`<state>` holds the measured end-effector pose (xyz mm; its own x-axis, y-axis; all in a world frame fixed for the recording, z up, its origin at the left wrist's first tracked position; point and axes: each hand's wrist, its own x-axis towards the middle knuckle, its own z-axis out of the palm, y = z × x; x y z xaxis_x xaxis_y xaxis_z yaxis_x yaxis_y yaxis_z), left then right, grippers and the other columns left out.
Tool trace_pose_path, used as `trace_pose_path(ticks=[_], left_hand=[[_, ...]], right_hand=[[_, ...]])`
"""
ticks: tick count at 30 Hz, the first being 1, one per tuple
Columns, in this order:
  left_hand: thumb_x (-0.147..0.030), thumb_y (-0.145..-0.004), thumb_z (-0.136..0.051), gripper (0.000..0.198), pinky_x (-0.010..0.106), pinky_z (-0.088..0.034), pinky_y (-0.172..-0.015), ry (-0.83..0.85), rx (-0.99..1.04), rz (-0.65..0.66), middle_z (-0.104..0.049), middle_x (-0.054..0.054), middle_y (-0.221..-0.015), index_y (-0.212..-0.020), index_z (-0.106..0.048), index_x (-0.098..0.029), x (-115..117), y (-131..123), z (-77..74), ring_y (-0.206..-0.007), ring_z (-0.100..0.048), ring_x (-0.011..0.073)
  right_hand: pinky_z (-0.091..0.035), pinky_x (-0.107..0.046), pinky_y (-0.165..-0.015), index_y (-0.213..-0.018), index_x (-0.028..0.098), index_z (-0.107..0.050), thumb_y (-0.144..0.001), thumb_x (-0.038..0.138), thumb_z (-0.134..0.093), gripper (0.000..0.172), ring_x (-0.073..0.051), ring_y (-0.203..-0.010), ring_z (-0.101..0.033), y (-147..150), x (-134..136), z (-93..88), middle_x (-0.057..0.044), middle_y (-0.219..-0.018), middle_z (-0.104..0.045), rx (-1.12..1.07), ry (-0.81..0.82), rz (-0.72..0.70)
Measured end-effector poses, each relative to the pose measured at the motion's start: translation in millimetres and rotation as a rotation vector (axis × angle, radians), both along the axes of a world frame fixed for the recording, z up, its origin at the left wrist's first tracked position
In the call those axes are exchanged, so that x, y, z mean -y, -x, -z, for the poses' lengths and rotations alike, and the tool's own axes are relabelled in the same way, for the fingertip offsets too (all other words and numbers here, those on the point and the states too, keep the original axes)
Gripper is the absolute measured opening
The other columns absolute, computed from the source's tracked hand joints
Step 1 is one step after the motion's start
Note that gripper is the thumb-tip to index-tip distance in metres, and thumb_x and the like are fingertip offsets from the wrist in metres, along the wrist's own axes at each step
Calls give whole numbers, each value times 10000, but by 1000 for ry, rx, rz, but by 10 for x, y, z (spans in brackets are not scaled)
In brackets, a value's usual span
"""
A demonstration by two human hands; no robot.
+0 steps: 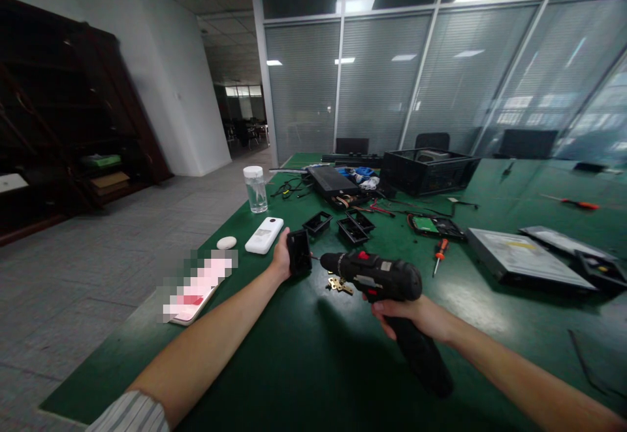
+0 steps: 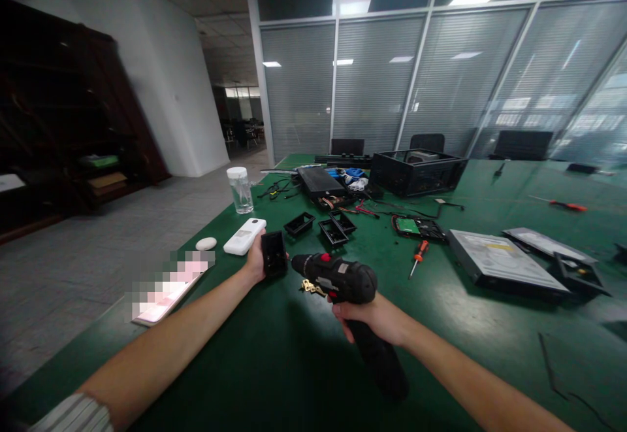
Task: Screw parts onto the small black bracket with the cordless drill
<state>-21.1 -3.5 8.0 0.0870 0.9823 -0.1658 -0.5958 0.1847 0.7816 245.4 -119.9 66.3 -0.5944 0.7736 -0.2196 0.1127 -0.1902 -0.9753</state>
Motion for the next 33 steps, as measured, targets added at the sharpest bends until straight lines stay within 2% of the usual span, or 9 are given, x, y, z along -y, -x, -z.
trace_pose_path(ticks=[4, 9, 11, 15, 21, 28, 33], left_hand=[[-531, -710, -424, 426, 358, -472, -487, -12, -18, -14, -592, 76, -547, -715, -552, -124, 12, -23, -1, -517, -602, 239], [-534, -707, -413, 438, 380, -474, -515, 3, 20, -23, -604, 96, -564, -721, -558, -120, 16, -56, -23, -543, -608, 254], [-547, -709, -390, 466, 395, -473, -533, -14, 59, -38, -610, 113, -580, -730, -565, -115, 18, -74, -31, -565, -612, 267], [-542, -720, -375, 495, 376, -471, -535, -23, 67, -22, -613, 131, -595, -728, -579, -92, 17, -94, -38, -565, -610, 257], [-497, -740, -392, 486, 360, -475, -543, -24, 65, 14, -627, 140, -655, -773, -606, -62, -8, -86, -37, -592, -613, 246], [-438, -766, -352, 484, 366, -480, -593, -9, 91, 36, -648, 167, -776, -856, -620, -46, -25, -75, -51, -659, -621, 249], [-386, -766, -372, 407, 345, -480, -563, 16, 83, 30, -655, 146, -782, -868, -613, -74, -34, -60, -66, -641, -621, 229]], right_hand=[[-382, -237, -471, -931, 151, -518, -679, 316, -636, 323, -110, -457, -530, -8, 27, -40, 11, -645, -583, -19, 17, -53], [-420, -268, -561, -1044, 174, -496, -693, 276, -634, 391, -116, -570, -565, 1, 71, -147, -58, -962, -574, -76, -69, -106], [-431, -284, -620, -1076, 186, -487, -687, 244, -648, 425, -127, -647, -568, 0, 79, -156, -63, -1007, -552, -75, -102, -136], [-417, -257, -600, -973, 163, -540, -659, 223, -681, 350, -112, -645, -537, 8, 70, -102, -49, -950, -557, -59, -120, -184], [-398, -245, -556, -887, 146, -568, -633, 245, -683, 296, -105, -586, -510, 14, 30, -25, -23, -831, -554, -78, -81, -97], [-369, -238, -538, -919, 153, -584, -663, 260, -660, 288, -107, -570, -496, -16, 21, -9, -28, -816, -558, -108, -115, -72], [-373, -239, -543, -913, 140, -577, -650, 279, -672, 313, -101, -559, -488, 5, 38, -14, -22, -796, -544, -84, -115, -59]])
